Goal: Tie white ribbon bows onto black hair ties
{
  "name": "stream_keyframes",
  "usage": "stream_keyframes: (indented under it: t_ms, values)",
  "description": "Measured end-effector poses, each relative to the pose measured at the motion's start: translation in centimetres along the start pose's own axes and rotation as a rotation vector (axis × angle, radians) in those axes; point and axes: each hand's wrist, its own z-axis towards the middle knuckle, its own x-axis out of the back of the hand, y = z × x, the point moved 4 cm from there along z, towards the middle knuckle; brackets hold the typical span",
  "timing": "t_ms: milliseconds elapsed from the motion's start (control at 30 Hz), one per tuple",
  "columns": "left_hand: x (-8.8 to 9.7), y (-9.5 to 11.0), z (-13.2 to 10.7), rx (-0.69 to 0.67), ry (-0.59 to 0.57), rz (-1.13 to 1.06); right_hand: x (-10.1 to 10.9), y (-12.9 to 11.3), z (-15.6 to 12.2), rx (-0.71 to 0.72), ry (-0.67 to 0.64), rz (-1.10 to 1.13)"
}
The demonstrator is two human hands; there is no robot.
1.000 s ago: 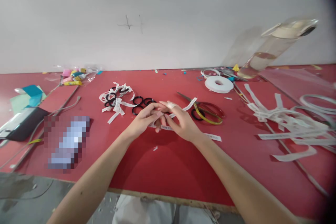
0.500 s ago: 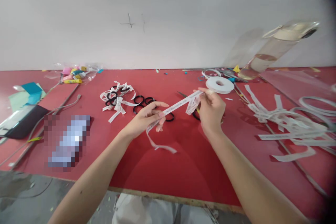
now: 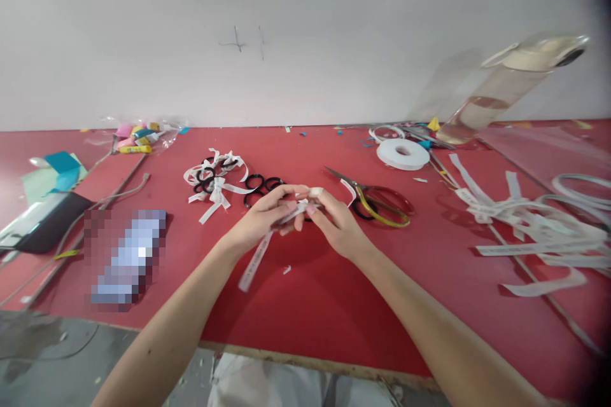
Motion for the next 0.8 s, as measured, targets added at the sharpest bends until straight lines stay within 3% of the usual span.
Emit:
stream_keyframes:
  t_ms: [133, 267, 433, 533, 633, 800]
  values:
    - [0.4, -0.3, 0.2, 0.083, 0.051, -0.029, 0.9, -0.8, -0.1, 0.185, 0.094, -0.221]
    - [-0.1, -0.6, -0.1, 0.195, -0.033, -0.001, 1.1, -1.9, -0.1, 0.333, 0.121, -0.355]
    - [-1.3, -1.6, -0.3, 0.271, -0.221, -0.029, 0.5, -2.2, -0.1, 0.374, -0.011, -0.347]
    - [-1.8, -2.0, -0.1, 0.249, -0.338, -0.119, 0.5, -2.2, -0.2, 0.375, -0.007, -0.315]
    - [-2.0, -2.0, 0.0, 0.234, -0.363, -0.177, 0.7, -2.3, -0.3, 0.388, 0.037, -0.282]
    - [-2.7, -1.9, -0.4, 0.265, -0.4, -0.07, 0.5, -2.4, -0.4, 0.441, -0.001, -0.281]
